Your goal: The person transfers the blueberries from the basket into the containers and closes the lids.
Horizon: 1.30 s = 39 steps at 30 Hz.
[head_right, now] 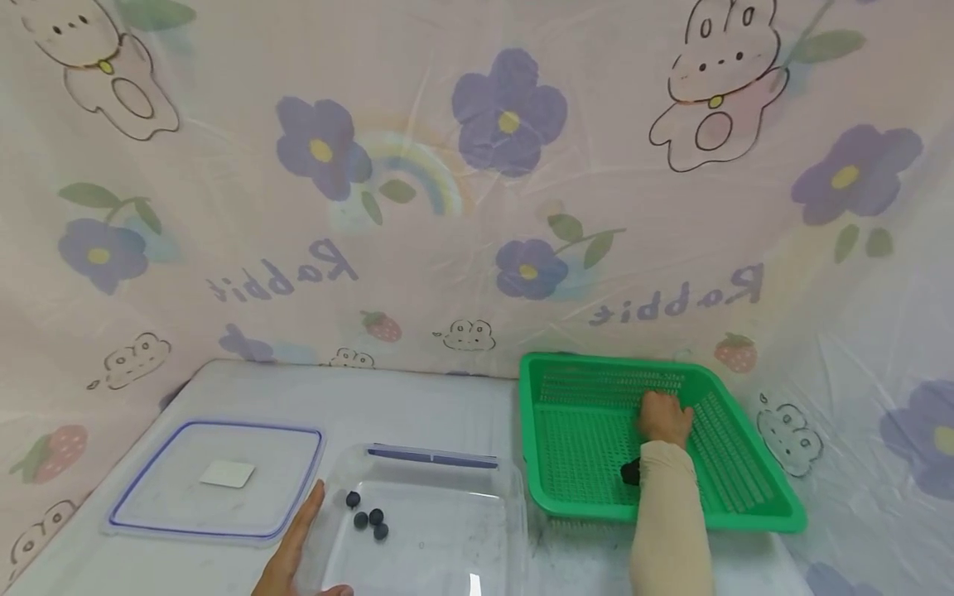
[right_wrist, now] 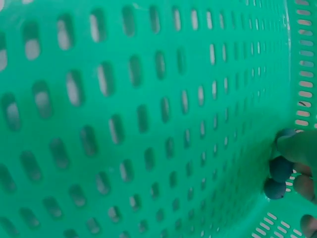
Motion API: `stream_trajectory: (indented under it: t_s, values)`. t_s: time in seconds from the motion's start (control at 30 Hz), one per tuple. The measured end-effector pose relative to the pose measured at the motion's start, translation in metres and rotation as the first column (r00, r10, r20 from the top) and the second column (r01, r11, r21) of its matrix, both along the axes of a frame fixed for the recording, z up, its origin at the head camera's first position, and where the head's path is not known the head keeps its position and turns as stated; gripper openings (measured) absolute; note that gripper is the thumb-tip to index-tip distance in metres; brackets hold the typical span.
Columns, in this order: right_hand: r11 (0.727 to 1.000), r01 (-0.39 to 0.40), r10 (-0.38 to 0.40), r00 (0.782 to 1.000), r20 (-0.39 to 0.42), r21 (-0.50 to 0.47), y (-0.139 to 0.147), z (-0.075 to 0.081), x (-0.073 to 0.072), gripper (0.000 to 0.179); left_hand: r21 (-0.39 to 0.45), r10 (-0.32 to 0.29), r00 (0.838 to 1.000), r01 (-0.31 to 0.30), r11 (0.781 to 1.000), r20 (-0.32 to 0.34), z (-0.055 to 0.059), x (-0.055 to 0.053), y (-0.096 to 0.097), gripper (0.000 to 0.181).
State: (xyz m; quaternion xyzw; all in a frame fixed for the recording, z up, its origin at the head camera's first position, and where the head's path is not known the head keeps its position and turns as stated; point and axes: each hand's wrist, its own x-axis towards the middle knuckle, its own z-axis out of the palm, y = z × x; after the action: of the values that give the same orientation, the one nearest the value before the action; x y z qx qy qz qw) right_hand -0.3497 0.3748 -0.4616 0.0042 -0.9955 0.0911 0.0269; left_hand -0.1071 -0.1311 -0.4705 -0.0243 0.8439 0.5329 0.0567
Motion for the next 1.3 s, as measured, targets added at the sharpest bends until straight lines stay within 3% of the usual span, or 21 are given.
stream_trajectory:
  t_s: [0.1,0.37,0.8,1.3]
  values:
    - [1.0,-0.003,0.003,1.0,-0.014,-0.011,-0.001,0.001,-0.001,0.018,-0.002,0.012,0.999,-0.012,1.0,-0.031,-0.002,-0.003,0.0,0.109]
    - [1.0,-0.009,0.009,0.999,-0.036,-0.008,-0.001,-0.002,-0.001,0.018,0.006,0.019,0.999,-0.019,1.0,-0.033,-0.003,-0.004,0.001,0.111]
    - [0.998,-0.026,0.03,0.998,0.054,-0.063,0.0,0.004,0.001,0.015,0.059,0.018,0.996,-0.013,0.998,-0.083,-0.007,-0.002,0.0,0.109]
    - [0.998,-0.057,0.056,0.998,-0.042,-0.019,0.006,0.011,0.005,0.019,-0.011,0.029,0.999,-0.029,1.0,-0.034,-0.004,-0.002,0.002,0.113]
